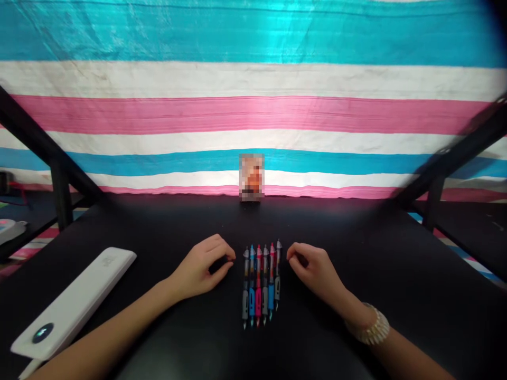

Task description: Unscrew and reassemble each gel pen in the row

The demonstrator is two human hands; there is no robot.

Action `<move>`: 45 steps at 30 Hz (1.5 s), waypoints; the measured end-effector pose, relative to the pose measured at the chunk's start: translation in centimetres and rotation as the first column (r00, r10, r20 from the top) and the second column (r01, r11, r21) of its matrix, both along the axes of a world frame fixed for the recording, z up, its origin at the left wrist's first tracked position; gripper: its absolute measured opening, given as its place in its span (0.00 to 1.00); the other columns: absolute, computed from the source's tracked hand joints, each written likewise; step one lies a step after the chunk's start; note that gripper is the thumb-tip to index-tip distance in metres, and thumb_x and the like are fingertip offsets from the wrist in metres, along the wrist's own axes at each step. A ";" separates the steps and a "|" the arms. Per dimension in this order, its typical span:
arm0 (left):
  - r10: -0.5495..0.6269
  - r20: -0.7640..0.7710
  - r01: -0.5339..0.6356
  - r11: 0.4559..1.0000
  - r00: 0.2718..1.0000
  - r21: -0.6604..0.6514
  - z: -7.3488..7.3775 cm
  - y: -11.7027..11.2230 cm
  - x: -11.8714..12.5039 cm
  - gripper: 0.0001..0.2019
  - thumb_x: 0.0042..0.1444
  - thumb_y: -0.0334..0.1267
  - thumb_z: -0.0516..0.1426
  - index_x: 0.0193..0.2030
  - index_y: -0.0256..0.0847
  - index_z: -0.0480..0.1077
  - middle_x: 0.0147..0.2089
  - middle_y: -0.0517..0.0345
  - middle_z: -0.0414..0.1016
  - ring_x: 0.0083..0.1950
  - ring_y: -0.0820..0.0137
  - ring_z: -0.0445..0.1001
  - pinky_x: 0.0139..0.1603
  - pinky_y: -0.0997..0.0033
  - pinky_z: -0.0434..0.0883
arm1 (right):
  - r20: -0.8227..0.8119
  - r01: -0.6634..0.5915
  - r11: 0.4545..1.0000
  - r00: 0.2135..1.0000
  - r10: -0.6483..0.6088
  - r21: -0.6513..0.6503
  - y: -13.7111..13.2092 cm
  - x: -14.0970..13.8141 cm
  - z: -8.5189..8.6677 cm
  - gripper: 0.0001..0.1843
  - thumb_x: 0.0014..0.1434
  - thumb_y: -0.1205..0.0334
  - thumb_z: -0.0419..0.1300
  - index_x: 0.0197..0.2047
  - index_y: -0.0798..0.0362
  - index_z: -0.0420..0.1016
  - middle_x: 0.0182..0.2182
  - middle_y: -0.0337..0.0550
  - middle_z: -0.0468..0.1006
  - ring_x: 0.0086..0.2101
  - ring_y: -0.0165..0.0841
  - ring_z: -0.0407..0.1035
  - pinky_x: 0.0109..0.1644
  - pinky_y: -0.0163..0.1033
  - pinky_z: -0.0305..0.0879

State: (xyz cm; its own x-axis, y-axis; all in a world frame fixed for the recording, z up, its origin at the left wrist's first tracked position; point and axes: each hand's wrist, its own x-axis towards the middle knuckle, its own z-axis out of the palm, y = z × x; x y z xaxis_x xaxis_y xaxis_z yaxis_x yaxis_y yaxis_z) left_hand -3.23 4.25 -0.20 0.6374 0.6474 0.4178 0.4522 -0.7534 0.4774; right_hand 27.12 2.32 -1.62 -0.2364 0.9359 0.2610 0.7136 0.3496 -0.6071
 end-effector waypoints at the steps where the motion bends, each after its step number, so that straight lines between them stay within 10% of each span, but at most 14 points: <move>1: -0.028 -0.020 0.028 1.000 0.999 0.005 -0.2 -0.1 0.1 0.06 0.62 0.27 0.56 0.43 0.41 0.70 0.38 0.53 0.75 0.40 0.64 0.71 0.41 0.64 0.69 | 0.030 -0.009 1.000 1.000 0.009 0.001 0.0 0.0 -0.1 0.08 0.56 0.70 0.53 0.28 0.52 0.71 0.22 0.36 0.68 0.23 0.31 0.62 0.30 0.35 0.54; 15: -0.186 -0.211 0.200 0.979 0.960 0.048 -0.8 -0.8 0.9 0.06 0.65 0.34 0.57 0.49 0.41 0.70 0.44 0.51 0.78 0.43 0.62 0.73 0.47 0.61 0.69 | 0.209 -0.249 0.968 0.946 0.247 -0.017 -0.9 -0.9 0.3 0.09 0.55 0.74 0.53 0.28 0.51 0.63 0.23 0.36 0.66 0.26 0.31 0.62 0.30 0.35 0.51; 27: 0.023 0.069 -0.032 0.991 0.997 0.129 -1.1 -0.5 0.4 0.09 0.63 0.25 0.57 0.47 0.39 0.71 0.36 0.52 0.78 0.36 0.65 0.73 0.37 0.66 0.70 | -0.043 -0.059 0.994 0.997 0.063 0.091 -0.7 -0.6 0.4 0.08 0.64 0.66 0.55 0.32 0.51 0.70 0.24 0.36 0.69 0.24 0.30 0.64 0.30 0.34 0.59; 45: 0.005 0.063 -0.013 0.993 0.998 0.120 -0.9 -0.7 0.8 0.08 0.64 0.27 0.55 0.45 0.40 0.73 0.35 0.52 0.78 0.34 0.66 0.74 0.35 0.67 0.71 | -0.119 -0.001 0.991 0.993 0.017 0.134 -1.0 -0.7 1.0 0.10 0.55 0.70 0.53 0.24 0.51 0.70 0.20 0.36 0.68 0.21 0.29 0.62 0.26 0.35 0.57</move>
